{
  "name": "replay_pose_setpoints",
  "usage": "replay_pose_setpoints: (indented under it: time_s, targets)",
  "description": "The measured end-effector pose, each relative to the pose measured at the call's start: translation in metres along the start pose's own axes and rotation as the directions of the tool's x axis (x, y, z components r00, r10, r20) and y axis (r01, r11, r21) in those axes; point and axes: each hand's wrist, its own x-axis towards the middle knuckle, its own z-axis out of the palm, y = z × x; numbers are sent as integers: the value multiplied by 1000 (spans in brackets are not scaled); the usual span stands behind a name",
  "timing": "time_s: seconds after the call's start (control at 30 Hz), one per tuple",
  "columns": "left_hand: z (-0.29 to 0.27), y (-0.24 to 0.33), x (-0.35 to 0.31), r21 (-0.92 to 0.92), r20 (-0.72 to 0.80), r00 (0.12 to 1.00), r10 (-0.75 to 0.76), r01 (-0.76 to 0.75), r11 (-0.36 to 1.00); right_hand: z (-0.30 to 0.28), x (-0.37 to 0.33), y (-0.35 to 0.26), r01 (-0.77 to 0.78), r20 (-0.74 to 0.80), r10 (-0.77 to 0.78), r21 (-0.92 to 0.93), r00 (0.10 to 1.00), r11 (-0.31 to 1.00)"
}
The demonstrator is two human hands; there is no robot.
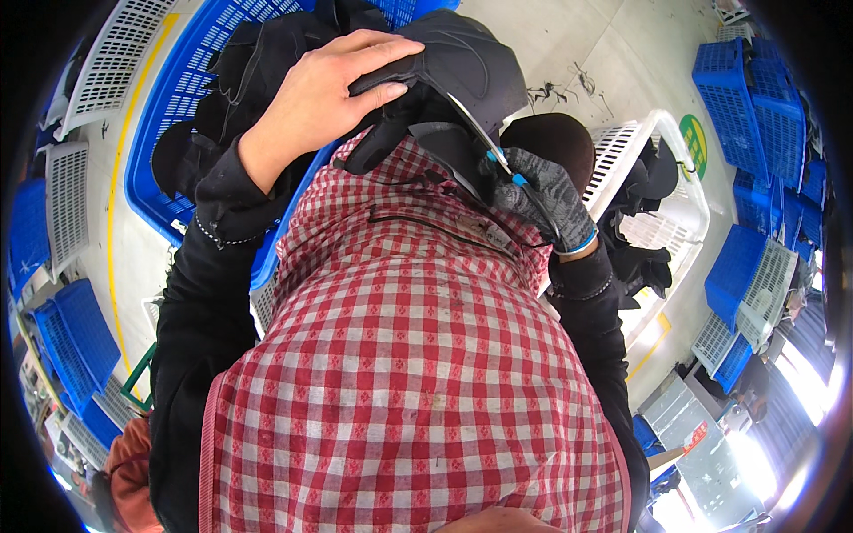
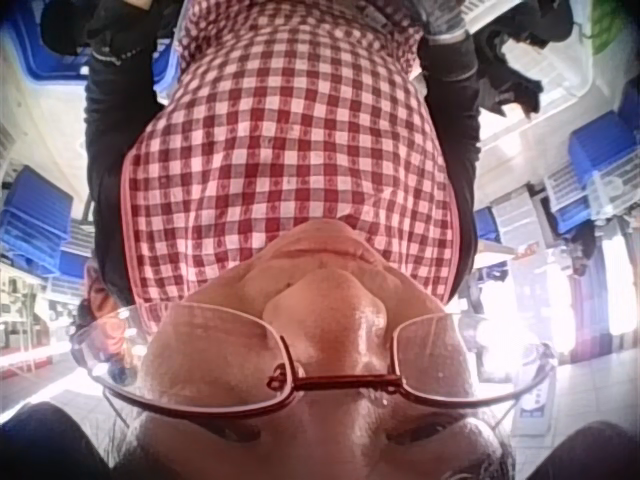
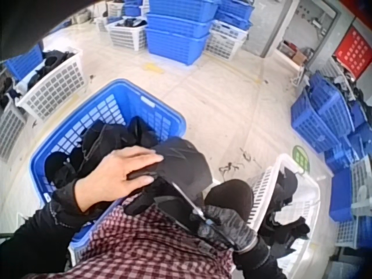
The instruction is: The person uses scissors to trim excess black fabric pieces, cutting along edges and removing small offcuts. The person repeatedly picks up fabric from a blue basket, trims it, and places the trimmed pieces into a white basket.
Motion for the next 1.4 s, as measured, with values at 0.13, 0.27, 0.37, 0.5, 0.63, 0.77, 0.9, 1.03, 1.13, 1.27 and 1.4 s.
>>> replay_pose_setpoints:
  time_s: [0.13,0.27,0.37,0.5,0.63,0.77,0.9,1.03,1.13,1.27,1.4]
  targets:
    - [1,4,-1,38,21,1000,-11,10,999,3,1,0,32,-45,-32,-3,998,999]
    - [3,8,-2,81,60,998,-1,-4,997,10,3,2,23,-66,-21,37,998,999]
    - [3,9,-2,85,53,999,2,-6,996,11,3,1,28,-40,-25,53,999,998]
    - [4,11,-4,102,55,998,-14,8,995,11,3,-1,11,-46,-6,98,999,995]
    - [6,13,-8,138,52,999,-11,4,990,11,8,-6,27,-39,-26,31,999,999]
    - [10,15,-10,167,-6,1000,3,-2,986,7,7,-16,28,-43,-32,-77,999,997]
    - [19,18,-14,226,-49,998,-29,39,973,8,3,-24,83,-103,-132,-384,986,920]
    - [23,20,-17,241,-60,997,-37,51,969,5,2,-21,73,-75,-94,-247,993,966]
    - [23,19,-18,231,-58,998,-34,46,972,0,5,-13,50,-9,-51,-72,999,996]
    - [20,15,-20,180,-45,999,-31,39,983,-3,14,-2,0,102,-12,119,995,993]
    - [17,10,-22,69,-43,998,-49,51,996,-3,23,0,29,114,-40,100,993,995]
